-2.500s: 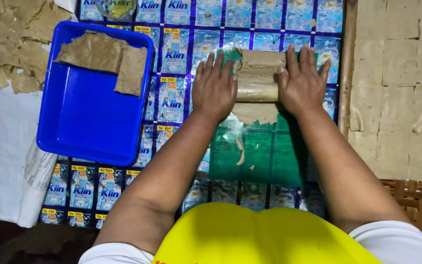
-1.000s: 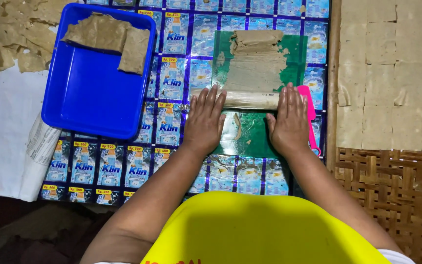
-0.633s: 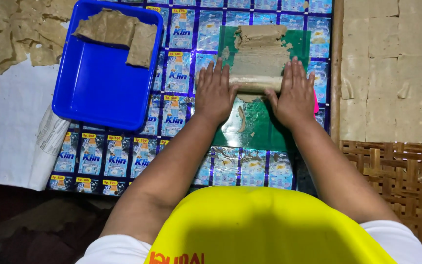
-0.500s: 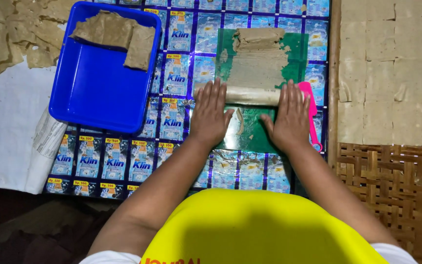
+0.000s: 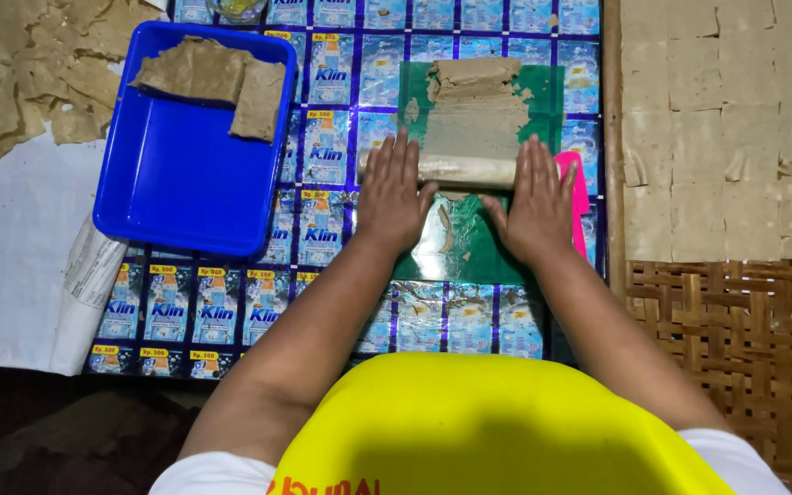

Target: Flattening and cutting dough into rectangular pieces for snacks.

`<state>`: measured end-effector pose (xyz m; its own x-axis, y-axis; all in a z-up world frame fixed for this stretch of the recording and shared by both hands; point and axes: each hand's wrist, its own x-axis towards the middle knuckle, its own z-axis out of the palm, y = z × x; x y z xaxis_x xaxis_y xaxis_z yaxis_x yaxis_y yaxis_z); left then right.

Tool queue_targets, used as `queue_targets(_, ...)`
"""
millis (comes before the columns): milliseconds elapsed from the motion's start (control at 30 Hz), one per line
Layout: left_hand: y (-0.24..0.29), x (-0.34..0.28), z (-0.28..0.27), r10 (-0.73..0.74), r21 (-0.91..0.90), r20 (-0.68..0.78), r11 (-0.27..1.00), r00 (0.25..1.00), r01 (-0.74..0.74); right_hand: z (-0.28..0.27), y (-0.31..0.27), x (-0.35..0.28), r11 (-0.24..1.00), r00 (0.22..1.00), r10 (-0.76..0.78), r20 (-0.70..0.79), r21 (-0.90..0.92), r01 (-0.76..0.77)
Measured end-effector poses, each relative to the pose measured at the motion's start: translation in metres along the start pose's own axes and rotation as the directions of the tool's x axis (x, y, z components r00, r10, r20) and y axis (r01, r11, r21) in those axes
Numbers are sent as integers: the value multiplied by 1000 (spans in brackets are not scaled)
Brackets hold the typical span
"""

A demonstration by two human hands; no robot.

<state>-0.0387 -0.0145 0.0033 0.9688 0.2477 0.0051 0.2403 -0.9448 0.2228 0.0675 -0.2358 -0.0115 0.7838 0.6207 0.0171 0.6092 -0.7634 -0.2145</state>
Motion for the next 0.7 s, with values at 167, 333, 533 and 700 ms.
queue_targets(167, 4, -53, 3, 45, -71, -17, 996, 999, -46, 2, -13, -51, 999, 1000, -23, 2, -22, 23)
queue_targets(333, 0, -12, 4, 11, -40, -7, 999, 1000, -12, 2, -3, -11, 999, 999, -39, -27, 25, 40)
queue_targets(533, 3, -4, -7, -73, -27, 95, 997, 993, 76, -6, -4, 0, 999, 1000, -2, 27, 40, 1)
queue_targets(700, 8, -65, -10, 29, -64, 95, 998, 995, -23, -18, -25, -64, 996, 997, -61, -37, 56, 63)
